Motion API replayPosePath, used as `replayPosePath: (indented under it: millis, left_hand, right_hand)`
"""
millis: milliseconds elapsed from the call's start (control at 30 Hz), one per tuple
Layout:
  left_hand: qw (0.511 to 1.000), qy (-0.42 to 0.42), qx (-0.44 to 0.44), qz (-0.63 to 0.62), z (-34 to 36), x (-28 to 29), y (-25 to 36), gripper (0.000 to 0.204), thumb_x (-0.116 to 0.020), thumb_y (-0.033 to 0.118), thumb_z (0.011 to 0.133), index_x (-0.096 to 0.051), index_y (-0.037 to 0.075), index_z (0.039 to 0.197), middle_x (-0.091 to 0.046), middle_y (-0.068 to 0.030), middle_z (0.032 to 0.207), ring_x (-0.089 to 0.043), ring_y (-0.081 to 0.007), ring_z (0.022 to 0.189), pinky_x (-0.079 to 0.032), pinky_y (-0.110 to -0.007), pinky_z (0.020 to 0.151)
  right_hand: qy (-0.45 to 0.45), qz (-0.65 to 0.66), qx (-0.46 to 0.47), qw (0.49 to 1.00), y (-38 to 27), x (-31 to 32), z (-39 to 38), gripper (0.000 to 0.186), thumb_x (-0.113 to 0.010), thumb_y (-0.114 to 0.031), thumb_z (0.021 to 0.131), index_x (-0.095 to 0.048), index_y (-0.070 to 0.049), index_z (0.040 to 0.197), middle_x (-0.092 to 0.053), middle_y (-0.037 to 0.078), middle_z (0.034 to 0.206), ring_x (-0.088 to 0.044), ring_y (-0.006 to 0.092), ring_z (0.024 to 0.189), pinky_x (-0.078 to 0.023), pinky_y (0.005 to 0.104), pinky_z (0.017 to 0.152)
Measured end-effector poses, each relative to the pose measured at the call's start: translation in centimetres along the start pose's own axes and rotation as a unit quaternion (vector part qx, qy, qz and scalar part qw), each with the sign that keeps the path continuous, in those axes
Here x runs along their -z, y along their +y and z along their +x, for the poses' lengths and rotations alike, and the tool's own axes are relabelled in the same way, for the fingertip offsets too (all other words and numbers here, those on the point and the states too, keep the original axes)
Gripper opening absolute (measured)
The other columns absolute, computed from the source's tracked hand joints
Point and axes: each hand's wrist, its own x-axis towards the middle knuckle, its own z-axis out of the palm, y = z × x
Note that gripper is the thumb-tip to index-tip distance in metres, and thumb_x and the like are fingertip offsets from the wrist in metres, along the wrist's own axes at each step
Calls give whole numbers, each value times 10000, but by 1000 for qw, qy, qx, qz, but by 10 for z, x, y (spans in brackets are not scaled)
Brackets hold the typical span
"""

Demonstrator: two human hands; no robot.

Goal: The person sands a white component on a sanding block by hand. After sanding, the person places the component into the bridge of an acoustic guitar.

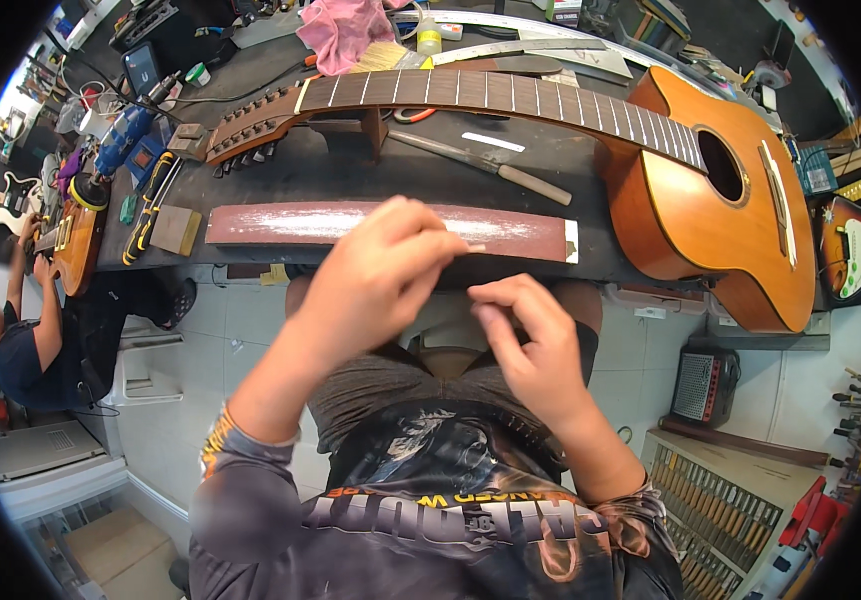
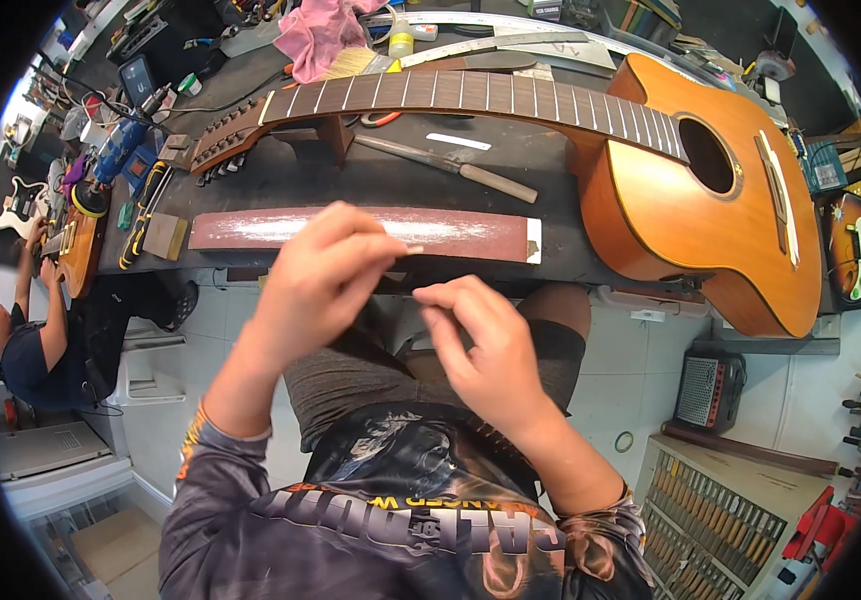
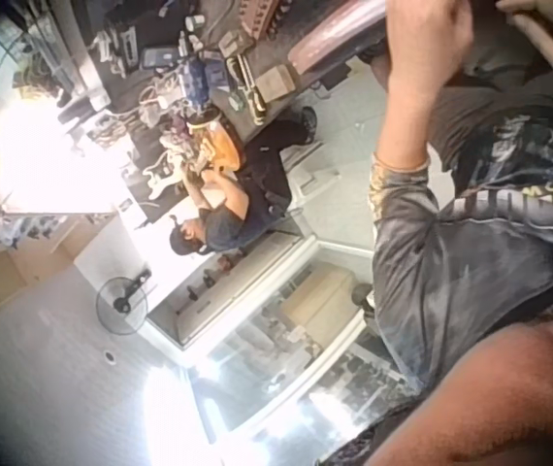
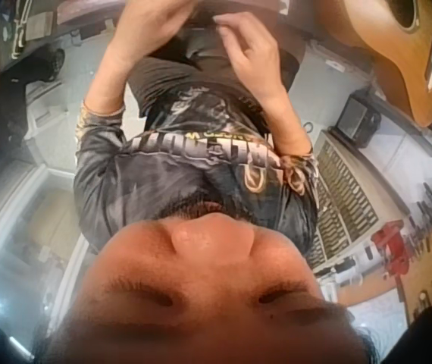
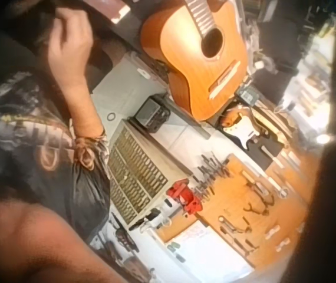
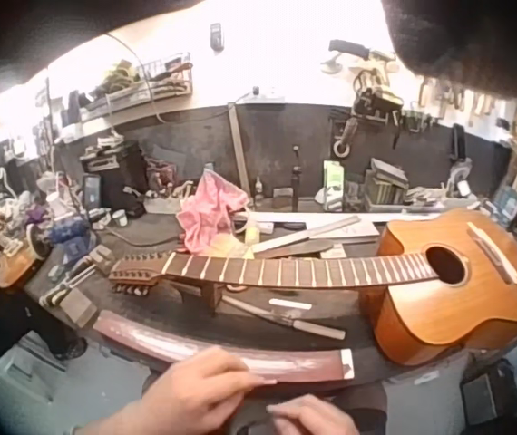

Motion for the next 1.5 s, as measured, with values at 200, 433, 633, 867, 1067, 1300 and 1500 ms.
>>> replayPosePath:
  millis: [200,433,633,867,1067,1300,1500]
  left_hand:
    - [990,-118,-4,74,20,-2,-33,218,-795,-52,905,-797,17,1112,-717,-114,1061,-720,-345,1033,-602,-471,886]
    - [985,-152,-12,79,22,-1,-32,236,-786,-60,879,-792,18,1102,-706,-107,1070,-713,-340,1046,-607,-470,895]
    - [988,-129,0,84,16,-2,-32,207,-794,-42,902,-775,9,1101,-691,-110,1067,-699,-339,1045,-596,-470,901]
    - [982,-141,-31,124,17,-6,-33,181,-815,-16,901,-747,24,1064,-677,-110,1055,-689,-333,1019,-601,-462,896]
    - [978,-152,-33,143,21,-6,-32,180,-833,1,883,-709,28,1011,-654,-107,1021,-683,-325,990,-604,-455,871]
    - [964,-158,-80,199,17,10,-35,178,-805,50,833,-680,43,960,-646,-102,1007,-683,-315,948,-602,-454,864]
    - [958,-177,-34,222,-18,64,-53,216,-808,19,812,-696,35,995,-654,-104,1025,-690,-328,983,-597,-461,875]
  right_hand:
    - [43,-289,137,946,4,13,36,212,-806,-16,973,-785,-74,1176,-724,73,1047,-679,308,978,-508,451,855]
    - [9,-357,147,923,20,5,44,293,-816,-51,942,-804,-89,1232,-693,49,1120,-644,286,1027,-504,448,880]
    - [2,-364,163,917,19,8,45,355,-827,-58,898,-818,-106,1250,-694,43,1120,-643,278,1034,-506,446,898]
    - [-10,-374,155,914,16,10,45,346,-824,-63,904,-814,-102,1248,-691,42,1128,-641,281,1059,-502,449,915]
    - [-17,-387,163,907,15,10,45,357,-822,-66,906,-807,-101,1261,-689,44,1140,-636,287,1069,-501,457,919]
    - [-39,-420,175,889,11,-2,50,363,-780,-112,920,-810,-105,1281,-691,33,1194,-630,279,1104,-482,463,987]
    - [-71,-420,216,879,-4,-65,72,301,-718,-197,939,-808,-95,1207,-662,38,1202,-606,271,1159,-447,472,1079]
